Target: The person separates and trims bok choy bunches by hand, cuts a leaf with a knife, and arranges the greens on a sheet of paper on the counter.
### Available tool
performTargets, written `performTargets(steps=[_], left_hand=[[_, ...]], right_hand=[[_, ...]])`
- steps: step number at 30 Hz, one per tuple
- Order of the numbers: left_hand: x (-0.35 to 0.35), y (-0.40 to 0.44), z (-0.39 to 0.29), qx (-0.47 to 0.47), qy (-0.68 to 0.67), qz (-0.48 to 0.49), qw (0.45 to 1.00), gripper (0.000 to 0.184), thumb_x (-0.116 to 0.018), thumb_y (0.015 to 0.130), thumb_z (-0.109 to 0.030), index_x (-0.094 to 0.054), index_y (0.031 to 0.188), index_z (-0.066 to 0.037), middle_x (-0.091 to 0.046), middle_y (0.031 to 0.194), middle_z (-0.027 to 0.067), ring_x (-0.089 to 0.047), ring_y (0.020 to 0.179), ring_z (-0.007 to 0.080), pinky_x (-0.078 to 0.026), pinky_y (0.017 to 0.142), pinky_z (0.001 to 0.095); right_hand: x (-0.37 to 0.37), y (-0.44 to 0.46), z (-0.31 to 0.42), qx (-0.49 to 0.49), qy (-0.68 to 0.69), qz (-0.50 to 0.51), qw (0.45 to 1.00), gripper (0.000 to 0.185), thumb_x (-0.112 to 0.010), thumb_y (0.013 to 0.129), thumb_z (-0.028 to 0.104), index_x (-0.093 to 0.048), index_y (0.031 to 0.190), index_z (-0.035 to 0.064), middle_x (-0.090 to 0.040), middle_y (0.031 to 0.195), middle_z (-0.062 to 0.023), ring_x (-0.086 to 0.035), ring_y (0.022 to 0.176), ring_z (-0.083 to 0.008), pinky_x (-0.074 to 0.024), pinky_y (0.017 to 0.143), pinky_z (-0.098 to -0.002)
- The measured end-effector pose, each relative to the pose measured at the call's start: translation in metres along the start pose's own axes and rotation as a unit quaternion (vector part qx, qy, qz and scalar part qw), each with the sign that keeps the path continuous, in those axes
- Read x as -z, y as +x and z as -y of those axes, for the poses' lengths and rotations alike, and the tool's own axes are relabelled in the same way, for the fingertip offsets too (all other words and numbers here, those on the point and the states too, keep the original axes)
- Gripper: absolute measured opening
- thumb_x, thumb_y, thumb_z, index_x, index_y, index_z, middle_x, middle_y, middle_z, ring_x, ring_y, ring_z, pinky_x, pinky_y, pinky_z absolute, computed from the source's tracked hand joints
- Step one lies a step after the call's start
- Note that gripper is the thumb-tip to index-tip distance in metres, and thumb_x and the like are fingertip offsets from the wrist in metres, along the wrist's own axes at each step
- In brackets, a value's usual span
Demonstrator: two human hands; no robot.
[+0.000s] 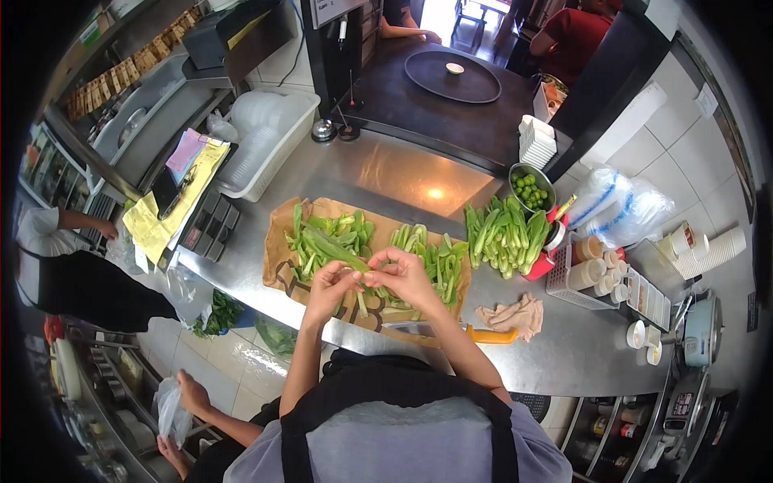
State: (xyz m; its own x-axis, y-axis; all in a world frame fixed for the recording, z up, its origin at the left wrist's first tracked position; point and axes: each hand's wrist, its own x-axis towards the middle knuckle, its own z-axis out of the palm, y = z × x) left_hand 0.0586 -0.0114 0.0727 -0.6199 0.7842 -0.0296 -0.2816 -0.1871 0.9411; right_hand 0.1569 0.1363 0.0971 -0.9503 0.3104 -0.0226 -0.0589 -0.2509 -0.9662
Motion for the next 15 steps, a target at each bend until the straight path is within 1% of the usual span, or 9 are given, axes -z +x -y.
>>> performTargets(steps=[2, 5, 8, 9, 12, 15], left_hand=[[0.004, 0.0, 0.004, -0.018, -0.013, -0.013, 1.0, 0.017, -0.059, 0.085, -0.001, -0.058, 0.102, 0.0, -0.064, 0.098, 0.007, -0.062, 0.081, 0.0129, -0.051, 0.068, 0.0258], [0.003, -0.001, -0.006, -0.03, -0.012, -0.024, 0.999, 0.017, -0.06, 0.083, 0.002, -0.057, 0.099, 0.0, -0.064, 0.097, 0.0076, -0.062, 0.083, 0.0126, -0.051, 0.07, 0.0253], [0.006, 0.001, -0.009, -0.041, -0.011, -0.056, 0.998, 0.019, -0.061, 0.081, 0.003, -0.057, 0.1, 0.001, -0.064, 0.096, 0.0073, -0.062, 0.084, 0.0121, -0.051, 0.072, 0.0254], [0.007, 0.002, -0.01, -0.045, -0.011, -0.068, 0.997, 0.02, -0.061, 0.081, 0.003, -0.058, 0.101, 0.001, -0.064, 0.096, 0.0072, -0.062, 0.085, 0.0122, -0.051, 0.072, 0.0255], [0.012, 0.007, -0.008, -0.057, -0.017, -0.1, 0.993, 0.021, -0.061, 0.081, 0.003, -0.058, 0.102, 0.002, -0.064, 0.096, 0.0072, -0.061, 0.085, 0.0127, -0.052, 0.074, 0.026], [0.015, 0.012, -0.003, -0.07, -0.041, -0.139, 0.987, 0.022, -0.06, 0.082, 0.002, -0.058, 0.103, 0.002, -0.063, 0.097, 0.0081, -0.061, 0.086, 0.0135, -0.052, 0.076, 0.0265]], right_hand=[[-0.002, 0.004, 0.0, -0.035, 0.026, 0.0, 0.999, 0.011, -0.064, 0.08, 0.0, -0.056, 0.088, -0.0016, -0.058, 0.084, -0.0048, -0.063, 0.073, -0.0134, -0.0529, 0.065, -0.0225], [-0.006, 0.015, 0.002, -0.046, 0.027, 0.006, 0.999, 0.011, -0.064, 0.081, 0.001, -0.056, 0.09, -0.0015, -0.06, 0.081, -0.0055, -0.064, 0.073, -0.0145, -0.0539, 0.065, -0.0238], [-0.006, 0.027, 0.002, -0.082, 0.089, 0.051, 0.991, 0.011, -0.063, 0.082, 0.002, -0.056, 0.09, -0.0018, -0.061, 0.082, -0.007, -0.065, 0.073, -0.0161, -0.0548, 0.065, -0.0251], [-0.005, 0.03, 0.002, -0.082, 0.104, 0.053, 0.99, 0.01, -0.062, 0.083, 0.003, -0.055, 0.09, -0.0015, -0.062, 0.083, -0.0077, -0.066, 0.074, -0.0178, -0.0552, 0.066, -0.026], [-0.013, 0.033, -0.006, -0.072, 0.132, 0.008, 0.989, 0.011, -0.061, 0.084, 0.004, -0.055, 0.091, -0.0009, -0.062, 0.083, -0.0079, -0.066, 0.073, -0.0182, -0.0551, 0.066, -0.0259], [-0.023, 0.037, -0.018, -0.067, 0.188, -0.034, 0.979, 0.009, -0.06, 0.085, 0.005, -0.056, 0.091, 0.0001, -0.062, 0.084, -0.0074, -0.064, 0.074, -0.0172, -0.0545, 0.071, -0.0275]])
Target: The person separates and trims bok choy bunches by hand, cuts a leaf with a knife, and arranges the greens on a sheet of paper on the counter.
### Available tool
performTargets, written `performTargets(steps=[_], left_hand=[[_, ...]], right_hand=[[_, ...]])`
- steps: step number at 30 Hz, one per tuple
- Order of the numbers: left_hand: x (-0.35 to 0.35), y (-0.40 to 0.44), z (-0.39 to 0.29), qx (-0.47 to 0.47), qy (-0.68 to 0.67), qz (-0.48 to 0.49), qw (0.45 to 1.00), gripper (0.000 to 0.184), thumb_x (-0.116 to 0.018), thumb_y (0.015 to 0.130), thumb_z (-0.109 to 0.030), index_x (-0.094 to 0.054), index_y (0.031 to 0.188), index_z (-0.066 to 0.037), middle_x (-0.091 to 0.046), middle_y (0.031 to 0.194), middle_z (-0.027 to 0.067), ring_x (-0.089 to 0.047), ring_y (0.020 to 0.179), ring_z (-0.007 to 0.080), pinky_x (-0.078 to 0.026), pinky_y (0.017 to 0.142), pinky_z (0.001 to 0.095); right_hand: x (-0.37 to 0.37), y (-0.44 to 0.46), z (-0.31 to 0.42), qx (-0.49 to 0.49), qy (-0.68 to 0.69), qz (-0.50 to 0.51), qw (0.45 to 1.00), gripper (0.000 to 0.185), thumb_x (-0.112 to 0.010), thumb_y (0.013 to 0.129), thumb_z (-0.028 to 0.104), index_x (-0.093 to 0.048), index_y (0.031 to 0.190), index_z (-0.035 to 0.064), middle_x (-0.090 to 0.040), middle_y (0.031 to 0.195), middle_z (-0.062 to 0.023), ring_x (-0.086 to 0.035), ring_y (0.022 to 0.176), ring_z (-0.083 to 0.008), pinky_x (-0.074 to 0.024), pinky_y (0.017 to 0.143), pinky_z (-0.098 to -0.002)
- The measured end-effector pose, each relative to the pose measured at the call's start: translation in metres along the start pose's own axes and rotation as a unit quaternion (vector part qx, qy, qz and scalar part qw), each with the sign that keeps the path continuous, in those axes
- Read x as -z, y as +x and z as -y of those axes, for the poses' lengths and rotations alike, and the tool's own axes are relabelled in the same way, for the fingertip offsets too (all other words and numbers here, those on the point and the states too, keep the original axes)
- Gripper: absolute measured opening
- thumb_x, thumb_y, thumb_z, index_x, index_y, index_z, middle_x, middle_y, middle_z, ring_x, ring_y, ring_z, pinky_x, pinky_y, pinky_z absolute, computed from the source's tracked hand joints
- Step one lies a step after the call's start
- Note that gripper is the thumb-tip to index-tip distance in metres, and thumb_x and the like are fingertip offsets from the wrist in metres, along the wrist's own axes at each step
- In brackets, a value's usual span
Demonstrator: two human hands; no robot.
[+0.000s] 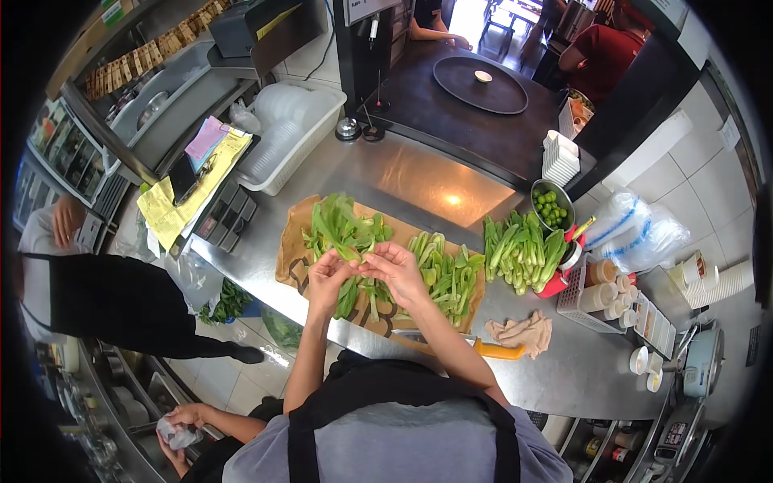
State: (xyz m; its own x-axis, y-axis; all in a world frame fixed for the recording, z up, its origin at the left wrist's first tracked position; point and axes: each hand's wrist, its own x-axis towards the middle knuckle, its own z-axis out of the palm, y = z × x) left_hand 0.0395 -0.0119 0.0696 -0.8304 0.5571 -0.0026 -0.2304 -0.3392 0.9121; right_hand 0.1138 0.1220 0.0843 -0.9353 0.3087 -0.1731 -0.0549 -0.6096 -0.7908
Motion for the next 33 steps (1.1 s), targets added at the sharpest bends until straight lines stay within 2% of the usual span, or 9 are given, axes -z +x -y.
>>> performTargets(steps=[10, 13, 15, 16, 19, 22, 24, 27, 33], left_hand=[[0.029, 0.003, 0.016, 0.066, -0.247, -0.044, 0.966, 0.027, -0.053, 0.087, -0.003, -0.052, 0.113, 0.003, -0.062, 0.102, 0.0141, -0.063, 0.088, 0.0192, -0.053, 0.076, 0.0289], [0.04, -0.001, 0.003, 0.065, -0.164, -0.031, 0.984, 0.03, -0.054, 0.086, -0.002, -0.052, 0.116, 0.002, -0.061, 0.105, 0.0143, -0.063, 0.09, 0.0199, -0.053, 0.079, 0.029], [0.042, -0.005, -0.007, 0.064, -0.049, -0.016, 0.997, 0.032, -0.055, 0.086, -0.001, -0.052, 0.117, 0.002, -0.061, 0.107, 0.0143, -0.063, 0.091, 0.02, -0.053, 0.078, 0.0285], [0.041, -0.005, -0.012, 0.074, -0.038, -0.009, 0.997, 0.031, -0.056, 0.085, -0.001, -0.055, 0.116, 0.001, -0.059, 0.113, 0.0121, -0.062, 0.092, 0.0199, -0.053, 0.077, 0.0283], [0.035, -0.003, -0.009, 0.054, -0.014, -0.015, 0.998, 0.031, -0.058, 0.084, -0.002, -0.056, 0.115, 0.0, -0.058, 0.117, 0.0093, -0.062, 0.092, 0.0186, -0.053, 0.076, 0.0282], [0.028, 0.0, 0.0, 0.054, 0.014, 0.0, 0.998, 0.03, -0.059, 0.083, -0.003, -0.058, 0.113, -0.001, -0.056, 0.121, 0.0072, -0.061, 0.093, 0.0169, -0.053, 0.076, 0.0277], [0.015, -0.002, 0.007, 0.064, 0.051, 0.019, 0.996, 0.027, -0.058, 0.084, -0.005, -0.059, 0.111, -0.001, -0.054, 0.123, 0.0078, -0.061, 0.094, 0.0145, -0.052, 0.072, 0.0249], [-0.01, -0.006, 0.014, 0.082, 0.074, 0.034, 0.993, 0.027, -0.059, 0.085, -0.008, -0.059, 0.111, -0.001, -0.055, 0.123, 0.0079, -0.058, 0.09, 0.0097, -0.049, 0.068, 0.0215], [-0.039, -0.008, 0.02, 0.131, 0.148, 0.168, 0.966, 0.03, -0.06, 0.085, -0.008, -0.059, 0.114, -0.002, -0.06, 0.102, 0.0022, -0.053, 0.079, 0.0054, -0.044, 0.066, 0.0201]], right_hand=[[0.012, 0.035, -0.034, -0.112, 0.254, -0.016, 0.961, 0.008, -0.062, 0.083, 0.004, -0.059, 0.09, 0.002, -0.063, 0.081, -0.007, -0.064, 0.075, -0.0166, -0.0534, 0.071, -0.027], [0.02, 0.038, -0.021, -0.049, 0.138, -0.068, 0.987, 0.017, -0.064, 0.082, 0.007, -0.059, 0.096, -0.0017, -0.064, 0.079, -0.007, -0.064, 0.076, -0.0173, -0.0536, 0.07, -0.0284], [0.029, 0.043, -0.015, -0.027, -0.134, -0.035, 0.99, 0.026, -0.065, 0.082, 0.01, -0.058, 0.103, -0.0034, -0.064, 0.087, -0.0092, -0.064, 0.077, -0.0178, -0.0536, 0.07, -0.0294], [0.031, 0.043, -0.015, -0.013, -0.267, -0.02, 0.963, 0.031, -0.066, 0.082, 0.012, -0.057, 0.106, -0.0042, -0.063, 0.091, -0.0103, -0.064, 0.077, -0.0181, -0.0536, 0.069, -0.03], [0.021, 0.029, -0.012, 0.191, -0.519, -0.06, 0.831, 0.035, -0.065, 0.082, 0.011, -0.057, 0.114, 0.0013, -0.063, 0.091, -0.0081, -0.063, 0.079, -0.0164, -0.0519, 0.066, -0.0259], [0.009, 0.005, -0.01, 0.084, -0.285, 0.053, 0.953, 0.036, -0.065, 0.081, 0.005, -0.052, 0.114, 0.0042, -0.055, 0.112, -0.0075, -0.062, 0.087, -0.0165, -0.0518, 0.07, -0.0251], [0.011, -0.005, -0.018, 0.151, -0.268, 0.055, 0.95, 0.03, -0.066, 0.079, 0.002, -0.051, 0.105, 0.0046, -0.054, 0.106, -0.0051, -0.058, 0.094, -0.0142, -0.0527, 0.076, -0.0274], [0.027, -0.02, -0.022, 0.176, -0.213, -0.012, 0.961, 0.026, -0.065, 0.078, 0.0, -0.053, 0.1, 0.0066, -0.057, 0.094, 0.0007, -0.057, 0.089, -0.0087, -0.0483, 0.068, -0.0223], [0.049, -0.061, 0.027, 0.246, -0.263, -0.067, 0.93, 0.019, -0.065, 0.077, -0.001, -0.057, 0.093, 0.0035, -0.061, 0.1, -0.0046, -0.059, 0.09, -0.011, -0.05, 0.078, -0.0272]])
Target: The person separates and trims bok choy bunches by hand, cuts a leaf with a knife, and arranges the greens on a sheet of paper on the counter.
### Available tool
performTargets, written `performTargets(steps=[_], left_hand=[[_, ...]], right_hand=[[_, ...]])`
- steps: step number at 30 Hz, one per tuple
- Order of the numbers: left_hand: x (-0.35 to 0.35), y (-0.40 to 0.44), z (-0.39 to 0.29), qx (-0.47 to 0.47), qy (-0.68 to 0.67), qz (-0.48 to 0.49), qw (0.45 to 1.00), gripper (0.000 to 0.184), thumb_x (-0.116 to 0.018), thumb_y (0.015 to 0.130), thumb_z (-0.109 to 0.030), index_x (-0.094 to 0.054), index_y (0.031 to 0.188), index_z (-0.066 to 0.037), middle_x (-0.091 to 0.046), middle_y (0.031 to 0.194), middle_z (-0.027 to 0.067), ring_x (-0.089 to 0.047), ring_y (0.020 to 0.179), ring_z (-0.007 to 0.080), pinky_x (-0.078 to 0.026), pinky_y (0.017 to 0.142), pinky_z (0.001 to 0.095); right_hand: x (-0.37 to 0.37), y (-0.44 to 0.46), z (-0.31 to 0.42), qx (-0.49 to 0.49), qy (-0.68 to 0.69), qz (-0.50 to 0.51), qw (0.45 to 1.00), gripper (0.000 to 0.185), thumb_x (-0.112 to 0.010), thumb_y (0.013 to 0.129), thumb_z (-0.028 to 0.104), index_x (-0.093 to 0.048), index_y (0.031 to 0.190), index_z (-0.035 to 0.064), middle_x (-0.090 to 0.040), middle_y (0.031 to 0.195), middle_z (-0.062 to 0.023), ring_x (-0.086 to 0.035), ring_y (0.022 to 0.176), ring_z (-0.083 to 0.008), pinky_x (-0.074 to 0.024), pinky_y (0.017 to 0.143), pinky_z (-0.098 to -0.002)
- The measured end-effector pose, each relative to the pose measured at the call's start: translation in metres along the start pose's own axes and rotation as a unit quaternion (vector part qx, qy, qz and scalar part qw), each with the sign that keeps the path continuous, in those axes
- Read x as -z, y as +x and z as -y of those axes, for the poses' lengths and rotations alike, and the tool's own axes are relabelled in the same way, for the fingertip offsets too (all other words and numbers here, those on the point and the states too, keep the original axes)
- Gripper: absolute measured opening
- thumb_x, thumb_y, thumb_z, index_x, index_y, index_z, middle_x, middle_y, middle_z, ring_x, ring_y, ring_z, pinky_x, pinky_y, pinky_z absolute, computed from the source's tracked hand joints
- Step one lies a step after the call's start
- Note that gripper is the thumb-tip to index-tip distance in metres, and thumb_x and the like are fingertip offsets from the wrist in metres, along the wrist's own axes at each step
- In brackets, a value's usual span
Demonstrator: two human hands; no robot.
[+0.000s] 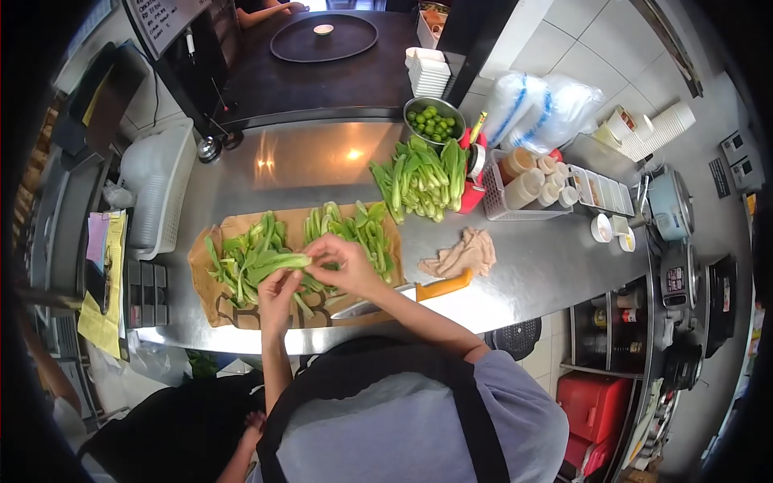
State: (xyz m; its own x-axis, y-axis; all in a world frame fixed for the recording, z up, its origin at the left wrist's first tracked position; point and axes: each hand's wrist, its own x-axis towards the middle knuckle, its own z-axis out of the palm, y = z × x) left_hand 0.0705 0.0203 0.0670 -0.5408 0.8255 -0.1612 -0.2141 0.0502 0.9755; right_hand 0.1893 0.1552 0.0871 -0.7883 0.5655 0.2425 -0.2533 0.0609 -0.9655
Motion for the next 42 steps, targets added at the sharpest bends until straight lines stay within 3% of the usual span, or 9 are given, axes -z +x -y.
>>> performTargets(steps=[5, 8, 13, 20, 23, 25, 28, 34, 42], left_hand=[[-0.018, 0.0, -0.02, -0.043, 0.052, 0.049, 0.996, 0.031, -0.062, 0.083, -0.008, -0.06, 0.114, -0.004, -0.053, 0.1, 0.0005, -0.05, 0.077, 0.0048, -0.043, 0.068, 0.0188], [-0.007, -0.003, -0.016, -0.026, 0.041, 0.018, 0.999, 0.032, -0.062, 0.083, -0.007, -0.06, 0.114, -0.005, -0.052, 0.098, 0.0003, -0.05, 0.078, 0.0049, -0.042, 0.068, 0.0185], [0.015, -0.008, 0.001, -0.046, 0.123, -0.036, 0.991, 0.03, -0.064, 0.082, -0.01, -0.062, 0.112, -0.007, -0.052, 0.094, 0.0016, -0.052, 0.076, 0.0068, -0.042, 0.062, 0.0198], [0.037, -0.01, 0.019, -0.073, 0.388, -0.108, 0.912, 0.032, -0.067, 0.075, -0.014, -0.063, 0.106, -0.005, -0.053, 0.093, 0.0102, -0.056, 0.083, 0.0217, -0.044, 0.07, 0.0308], [0.028, -0.003, 0.02, -0.106, 0.407, -0.074, 0.904, 0.034, -0.067, 0.075, -0.016, -0.061, 0.106, -0.002, -0.052, 0.095, 0.0155, -0.052, 0.091, 0.0299, -0.042, 0.08, 0.0371], [0.018, 0.005, 0.011, -0.13, 0.423, -0.029, 0.896, 0.036, -0.067, 0.076, -0.017, -0.06, 0.108, -0.002, -0.052, 0.097, 0.0175, -0.051, 0.093, 0.0318, -0.041, 0.082, 0.0379], [0.011, 0.01, 0.013, -0.147, 0.427, 0.009, 0.892, 0.039, -0.069, 0.077, -0.023, -0.06, 0.108, -0.002, -0.051, 0.097, 0.0163, -0.052, 0.092, 0.0308, -0.043, 0.081, 0.0361], [0.002, -0.002, 0.01, -0.098, 0.358, 0.04, 0.928, 0.036, -0.068, 0.078, -0.023, -0.062, 0.106, -0.001, -0.054, 0.096, 0.0137, -0.056, 0.083, 0.0249, -0.045, 0.076, 0.0341], [-0.01, -0.008, 0.012, -0.145, 0.255, 0.065, 0.954, 0.031, -0.064, 0.081, -0.021, -0.063, 0.106, -0.003, -0.061, 0.09, 0.0089, -0.059, 0.082, 0.0173, -0.045, 0.073, 0.0288]], right_hand=[[0.071, 0.009, 0.015, 0.124, -0.107, -0.221, 0.962, 0.018, -0.066, 0.074, 0.0, -0.058, 0.09, 0.0028, -0.063, 0.094, -0.0071, -0.062, 0.082, -0.0145, -0.0506, 0.073, -0.0263], [0.132, 0.014, 0.018, 0.179, -0.358, -0.332, 0.854, 0.02, -0.066, 0.072, 0.0, -0.058, 0.089, 0.0032, -0.061, 0.095, -0.0096, -0.061, 0.082, -0.0223, -0.0482, 0.072, -0.0328], [0.19, 0.008, -0.043, 0.065, -0.7, -0.192, 0.685, 0.025, -0.07, 0.067, 0.011, -0.061, 0.09, 0.0086, -0.054, 0.095, -0.0069, -0.049, 0.094, -0.0263, -0.0366, 0.083, -0.0392], [0.142, 0.025, -0.029, 0.141, -0.628, -0.245, 0.725, 0.021, -0.067, 0.068, 0.01, -0.065, 0.088, 0.0104, -0.054, 0.091, -0.0053, -0.049, 0.091, -0.0257, -0.035, 0.079, -0.0422], [0.103, 0.054, -0.05, 0.125, -0.489, -0.059, 0.861, 0.018, -0.061, 0.071, 0.007, -0.064, 0.089, 0.0108, -0.057, 0.09, -0.0104, -0.053, 0.089, -0.029, -0.0404, 0.072, -0.0452], [0.077, 0.072, -0.093, 0.01, -0.574, 0.044, 0.818, 0.016, -0.057, 0.076, 0.008, -0.065, 0.09, 0.009, -0.058, 0.097, -0.0135, -0.055, 0.095, -0.0323, -0.044, 0.074, -0.0477], [0.046, 0.095, -0.117, -0.054, -0.601, 0.075, 0.794, 0.026, -0.058, 0.079, 0.019, -0.061, 0.104, 0.0141, -0.054, 0.108, -0.0128, -0.047, 0.109, -0.0323, -0.0389, 0.089, -0.0523], [0.031, 0.1, -0.104, -0.062, -0.565, 0.097, 0.817, 0.03, -0.071, 0.071, 0.025, -0.06, 0.095, 0.0114, -0.06, 0.097, -0.0083, -0.055, 0.096, -0.0295, -0.042, 0.079, -0.046], [0.018, 0.061, 0.0, 0.095, -0.27, -0.018, 0.958, 0.03, -0.068, 0.068, -0.005, -0.057, 0.094, 0.0049, -0.056, 0.084, -0.0062, -0.056, 0.07, -0.0158, -0.0463, 0.06, -0.0271]])
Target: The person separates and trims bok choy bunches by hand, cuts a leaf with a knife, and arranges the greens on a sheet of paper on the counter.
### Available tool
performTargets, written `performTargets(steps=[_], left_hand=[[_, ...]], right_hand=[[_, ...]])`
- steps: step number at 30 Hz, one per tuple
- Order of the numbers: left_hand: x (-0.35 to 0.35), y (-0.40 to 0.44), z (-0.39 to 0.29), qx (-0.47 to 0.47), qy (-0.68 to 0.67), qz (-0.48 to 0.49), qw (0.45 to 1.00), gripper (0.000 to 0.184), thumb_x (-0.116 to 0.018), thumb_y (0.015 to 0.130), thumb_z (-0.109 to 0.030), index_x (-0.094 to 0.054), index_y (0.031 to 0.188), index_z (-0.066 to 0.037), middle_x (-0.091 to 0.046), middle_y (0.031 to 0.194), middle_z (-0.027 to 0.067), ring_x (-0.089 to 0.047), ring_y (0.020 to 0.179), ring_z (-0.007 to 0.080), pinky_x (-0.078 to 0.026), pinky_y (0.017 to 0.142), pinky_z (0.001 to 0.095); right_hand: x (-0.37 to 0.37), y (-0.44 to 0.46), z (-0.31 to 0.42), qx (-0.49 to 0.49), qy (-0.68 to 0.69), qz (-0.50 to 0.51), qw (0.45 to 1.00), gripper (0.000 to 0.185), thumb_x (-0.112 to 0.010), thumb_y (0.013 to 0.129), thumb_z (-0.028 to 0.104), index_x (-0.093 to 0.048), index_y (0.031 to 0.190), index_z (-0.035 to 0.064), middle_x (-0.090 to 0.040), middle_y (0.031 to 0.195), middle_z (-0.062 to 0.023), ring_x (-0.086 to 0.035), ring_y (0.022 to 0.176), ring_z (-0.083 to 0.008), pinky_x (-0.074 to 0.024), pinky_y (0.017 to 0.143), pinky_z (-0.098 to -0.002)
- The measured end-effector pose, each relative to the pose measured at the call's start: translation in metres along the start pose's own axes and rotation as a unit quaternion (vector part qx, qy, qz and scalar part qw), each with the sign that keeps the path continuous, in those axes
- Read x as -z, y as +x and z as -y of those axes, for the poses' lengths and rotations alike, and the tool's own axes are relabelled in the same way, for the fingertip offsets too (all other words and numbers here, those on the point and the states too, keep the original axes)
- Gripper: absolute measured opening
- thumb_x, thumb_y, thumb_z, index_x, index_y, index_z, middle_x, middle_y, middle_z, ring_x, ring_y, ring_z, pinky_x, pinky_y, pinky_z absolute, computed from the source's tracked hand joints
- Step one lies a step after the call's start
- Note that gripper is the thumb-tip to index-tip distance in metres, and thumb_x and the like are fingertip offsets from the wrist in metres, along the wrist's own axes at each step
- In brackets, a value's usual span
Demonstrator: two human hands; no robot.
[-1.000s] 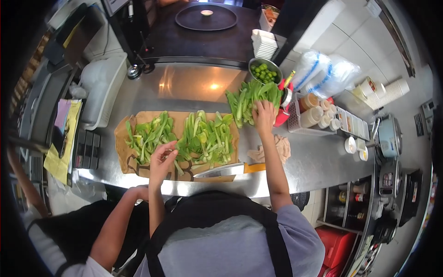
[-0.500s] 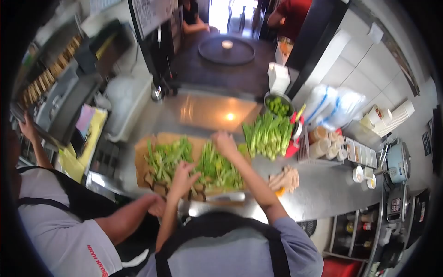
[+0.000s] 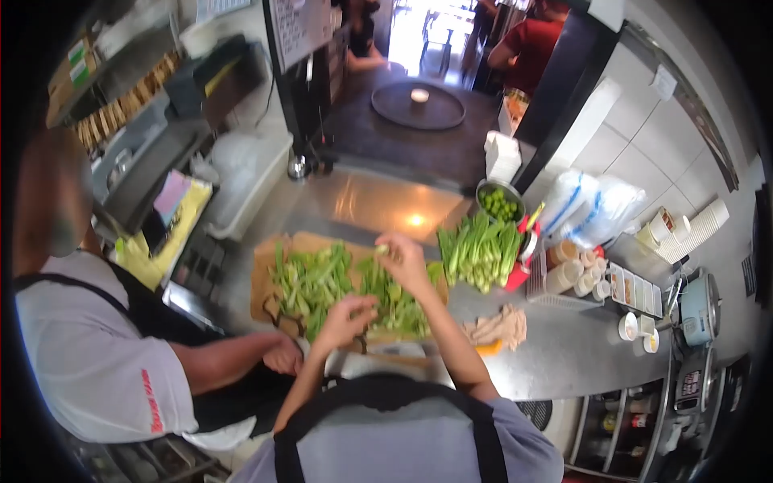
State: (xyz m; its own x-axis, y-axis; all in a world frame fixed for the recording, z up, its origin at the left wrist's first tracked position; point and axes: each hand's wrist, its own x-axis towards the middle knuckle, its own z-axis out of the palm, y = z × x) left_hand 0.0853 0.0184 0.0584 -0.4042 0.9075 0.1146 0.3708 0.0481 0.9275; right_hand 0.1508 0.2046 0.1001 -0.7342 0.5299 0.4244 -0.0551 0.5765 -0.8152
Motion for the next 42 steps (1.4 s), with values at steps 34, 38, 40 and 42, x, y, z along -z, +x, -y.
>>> performTargets(steps=[34, 38, 40, 42], left_hand=[[0.014, -0.005, 0.015, 0.052, -0.295, -0.316, 0.9, 0.01, -0.056, 0.084, 0.001, -0.057, 0.094, 0.002, -0.061, 0.09, 0.0077, -0.062, 0.078, 0.0147, -0.054, 0.068, 0.026], [0.02, -0.01, 0.006, 0.013, -0.265, -0.372, 0.889, 0.016, -0.056, 0.085, 0.001, -0.055, 0.101, 0.005, -0.061, 0.097, 0.0099, -0.062, 0.081, 0.0156, -0.054, 0.071, 0.0267], [0.02, -0.013, 0.017, 0.001, -0.258, -0.392, 0.883, 0.018, -0.056, 0.085, 0.0, -0.055, 0.102, 0.005, -0.061, 0.097, 0.0103, -0.062, 0.08, 0.0153, -0.054, 0.07, 0.0259], [0.019, -0.017, 0.022, 0.009, -0.273, -0.404, 0.873, 0.018, -0.056, 0.085, 0.0, -0.055, 0.103, 0.004, -0.061, 0.096, 0.0104, -0.062, 0.078, 0.0149, -0.054, 0.069, 0.0251]], right_hand=[[-0.078, -0.053, 0.002, -0.284, 0.484, 0.031, 0.827, 0.012, -0.062, 0.084, 0.01, -0.063, 0.094, 0.0018, -0.065, 0.081, -0.005, -0.062, 0.068, -0.0117, -0.0503, 0.063, -0.0238], [-0.098, -0.047, -0.001, -0.389, 0.624, 0.027, 0.677, 0.014, -0.061, 0.085, 0.007, -0.061, 0.097, 0.0002, -0.064, 0.087, -0.0057, -0.061, 0.072, -0.0125, -0.052, 0.071, -0.025], [-0.109, -0.045, -0.01, -0.423, 0.666, 0.051, 0.612, 0.016, -0.059, 0.087, 0.009, -0.059, 0.1, -0.0007, -0.063, 0.086, -0.0046, -0.06, 0.074, -0.0114, -0.0526, 0.07, -0.0226], [-0.115, -0.049, -0.016, -0.439, 0.691, 0.065, 0.571, 0.018, -0.057, 0.088, 0.01, -0.058, 0.101, -0.0015, -0.062, 0.084, -0.0043, -0.06, 0.075, -0.0114, -0.053, 0.069, -0.0213]])
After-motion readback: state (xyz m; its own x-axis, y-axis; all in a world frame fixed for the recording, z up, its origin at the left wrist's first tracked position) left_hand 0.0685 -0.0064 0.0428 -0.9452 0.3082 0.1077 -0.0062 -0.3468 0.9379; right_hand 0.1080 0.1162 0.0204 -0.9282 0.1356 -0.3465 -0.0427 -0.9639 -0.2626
